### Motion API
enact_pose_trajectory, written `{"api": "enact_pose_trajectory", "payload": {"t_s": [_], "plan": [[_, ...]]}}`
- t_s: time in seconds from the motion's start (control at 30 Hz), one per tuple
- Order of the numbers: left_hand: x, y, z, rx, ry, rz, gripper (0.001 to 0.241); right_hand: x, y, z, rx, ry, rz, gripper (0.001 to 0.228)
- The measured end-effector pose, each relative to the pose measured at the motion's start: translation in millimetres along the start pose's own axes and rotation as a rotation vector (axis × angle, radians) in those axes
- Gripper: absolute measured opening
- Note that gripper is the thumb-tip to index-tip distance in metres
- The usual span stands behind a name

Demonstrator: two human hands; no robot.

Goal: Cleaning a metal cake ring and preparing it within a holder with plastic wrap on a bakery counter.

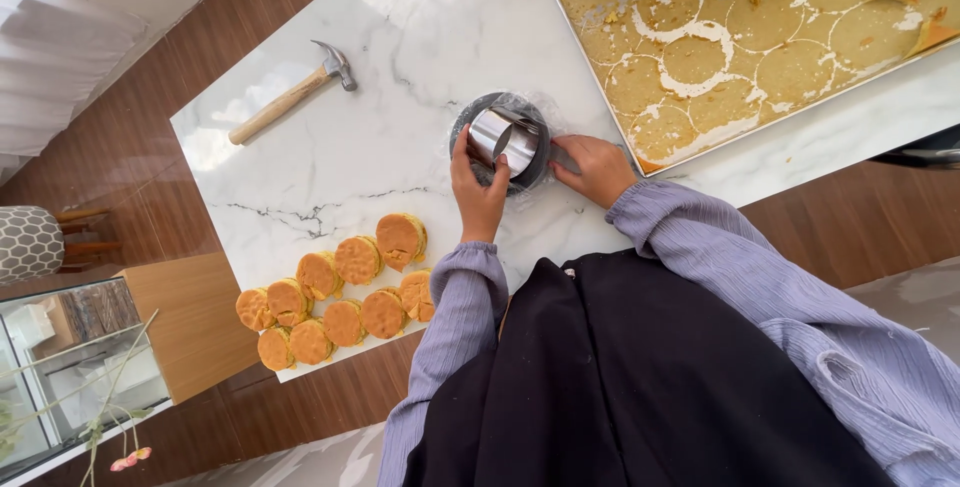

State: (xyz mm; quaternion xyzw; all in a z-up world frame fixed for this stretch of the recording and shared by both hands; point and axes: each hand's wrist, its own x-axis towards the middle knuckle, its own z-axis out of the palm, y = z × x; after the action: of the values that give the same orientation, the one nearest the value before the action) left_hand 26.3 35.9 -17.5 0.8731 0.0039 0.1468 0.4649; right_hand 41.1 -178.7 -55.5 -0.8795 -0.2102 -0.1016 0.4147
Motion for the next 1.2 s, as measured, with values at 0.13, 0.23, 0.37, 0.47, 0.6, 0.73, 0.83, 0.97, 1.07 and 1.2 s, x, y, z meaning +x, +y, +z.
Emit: {"api": "enact_pose_trajectory", "payload": {"t_s": [0.13, 0.23, 0.37, 0.47, 0.6, 0.73, 0.83, 0.97, 1.07, 1.2], "plan": [[-3, -6, 6, -0.084, 0.026, -0.112, 0.068, -1, 8, 2, -0.144, 0.056, -0.165, 0.04], [-3, -17, 8, -0.032, 0.043, -0.083, 0.072, 1, 14, 7, -0.23, 0.062, -0.219, 0.04], [-3, -20, 9, 0.027, 0.057, 0.036, 0.072, -3, 12, 9, -0.24, 0.098, -0.247, 0.038], [-3, -21, 7, 0.029, 0.03, -0.052, 0.073, -7, 6, 15, -0.201, 0.153, -0.231, 0.034], [-2, -21, 8, 0.038, 0.06, 0.046, 0.072, -7, -1, 18, -0.191, 0.199, -0.186, 0.023], [-2, -19, 8, 0.037, 0.057, 0.049, 0.071, -8, -5, 24, -0.23, 0.272, -0.169, 0.015], [-2, -17, 8, 0.045, 0.056, 0.035, 0.071, -6, -7, 25, -0.2, 0.304, -0.133, 0.013], [-2, -17, 9, 0.042, 0.063, 0.04, 0.071, -4, -7, 26, -0.151, 0.284, -0.074, 0.012], [-2, -18, 9, 0.039, 0.066, 0.038, 0.071, -1, -9, 28, -0.074, 0.251, 0.018, 0.012], [-3, -19, 8, 0.054, 0.061, 0.006, 0.072, 2, -7, 32, 0.014, 0.251, 0.103, 0.012]]}}
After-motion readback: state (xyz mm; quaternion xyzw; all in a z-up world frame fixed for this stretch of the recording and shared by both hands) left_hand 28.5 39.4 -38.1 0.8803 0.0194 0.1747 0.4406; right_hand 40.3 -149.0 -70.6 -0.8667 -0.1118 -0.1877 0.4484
